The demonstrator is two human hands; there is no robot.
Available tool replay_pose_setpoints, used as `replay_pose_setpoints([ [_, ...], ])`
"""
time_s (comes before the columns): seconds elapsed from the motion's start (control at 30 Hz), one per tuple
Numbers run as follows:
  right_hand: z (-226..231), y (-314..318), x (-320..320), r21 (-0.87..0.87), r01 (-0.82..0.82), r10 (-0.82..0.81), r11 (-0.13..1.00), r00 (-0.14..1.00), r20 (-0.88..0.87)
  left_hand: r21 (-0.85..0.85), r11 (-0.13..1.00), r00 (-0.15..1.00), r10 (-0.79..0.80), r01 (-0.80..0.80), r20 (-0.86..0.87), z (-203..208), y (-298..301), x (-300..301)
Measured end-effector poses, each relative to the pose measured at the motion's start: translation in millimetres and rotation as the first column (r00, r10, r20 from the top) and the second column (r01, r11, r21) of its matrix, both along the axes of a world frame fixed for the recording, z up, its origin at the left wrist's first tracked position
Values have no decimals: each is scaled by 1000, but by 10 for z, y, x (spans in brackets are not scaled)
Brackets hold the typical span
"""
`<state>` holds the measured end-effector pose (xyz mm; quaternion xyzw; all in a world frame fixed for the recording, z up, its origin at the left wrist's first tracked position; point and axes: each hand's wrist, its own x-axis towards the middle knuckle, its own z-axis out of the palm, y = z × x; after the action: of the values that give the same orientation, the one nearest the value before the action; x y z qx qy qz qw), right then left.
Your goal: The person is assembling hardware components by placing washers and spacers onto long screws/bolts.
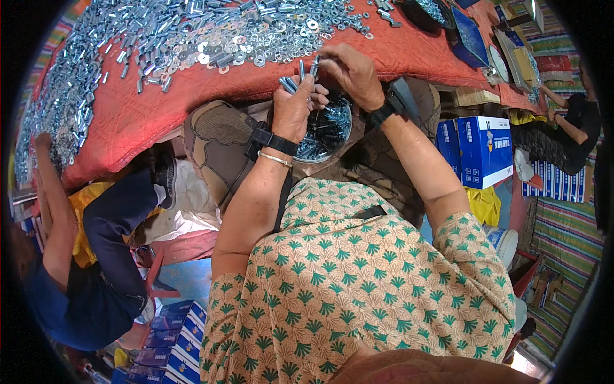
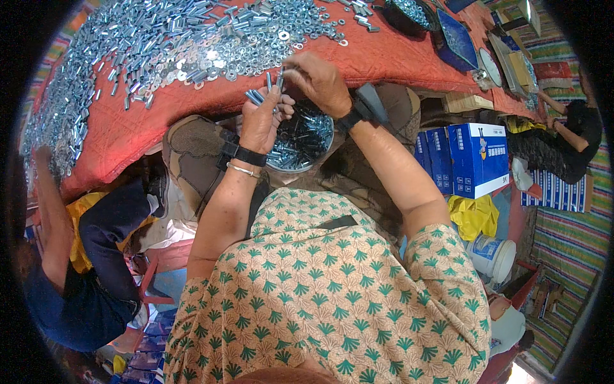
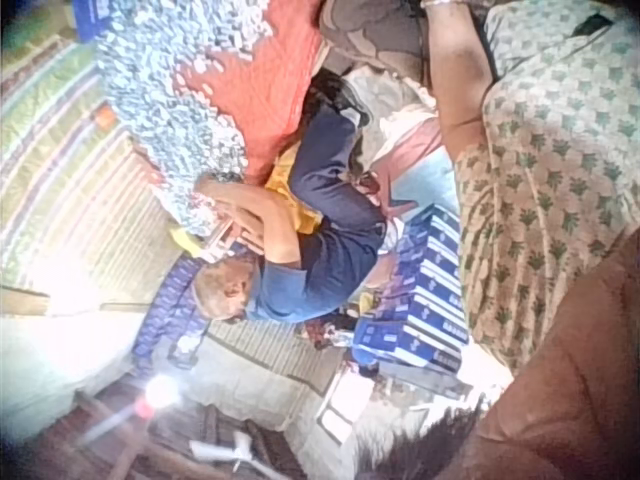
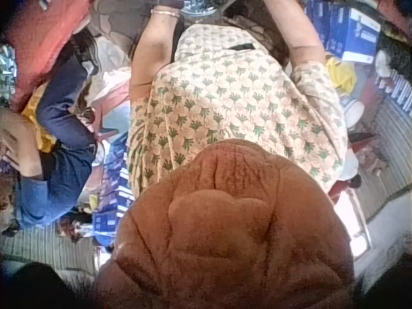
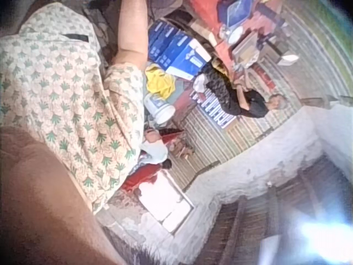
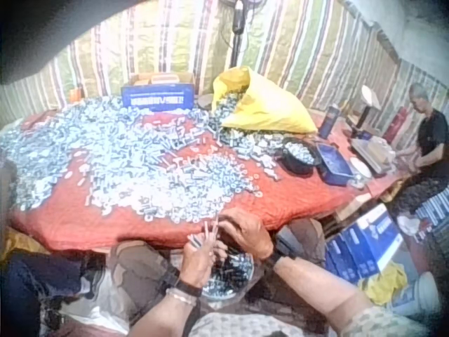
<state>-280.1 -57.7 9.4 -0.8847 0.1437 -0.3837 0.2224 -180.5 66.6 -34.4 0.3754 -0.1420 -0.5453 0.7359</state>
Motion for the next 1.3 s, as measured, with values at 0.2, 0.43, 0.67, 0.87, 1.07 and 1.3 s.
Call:
replay_pose_setpoints([
  [0.2,-167,-660,151,-162,163,-177,973,982,-72,15,1000,999,0,-1,36,-24,-11,7],
  [0.43,-255,-738,207,-155,220,-249,963,948,-199,11,1000,1000,10,-11,17,-21,-10,17],
  [0.67,-133,-559,213,53,152,-147,987,984,-102,2,1000,1000,22,-22,-4,-34,4,24],
  [0.87,111,-63,103,173,-46,71,984,987,-141,21,1000,1000,-7,7,-24,1,9,14],
  [1.07,-36,-26,46,-267,-88,55,960,990,-127,-39,999,995,-8,5,-97,-61,8,-4],
  [1.3,-97,-313,142,-266,67,-74,962,997,-15,-43,997,997,56,-58,-47,-36,18,26],
])
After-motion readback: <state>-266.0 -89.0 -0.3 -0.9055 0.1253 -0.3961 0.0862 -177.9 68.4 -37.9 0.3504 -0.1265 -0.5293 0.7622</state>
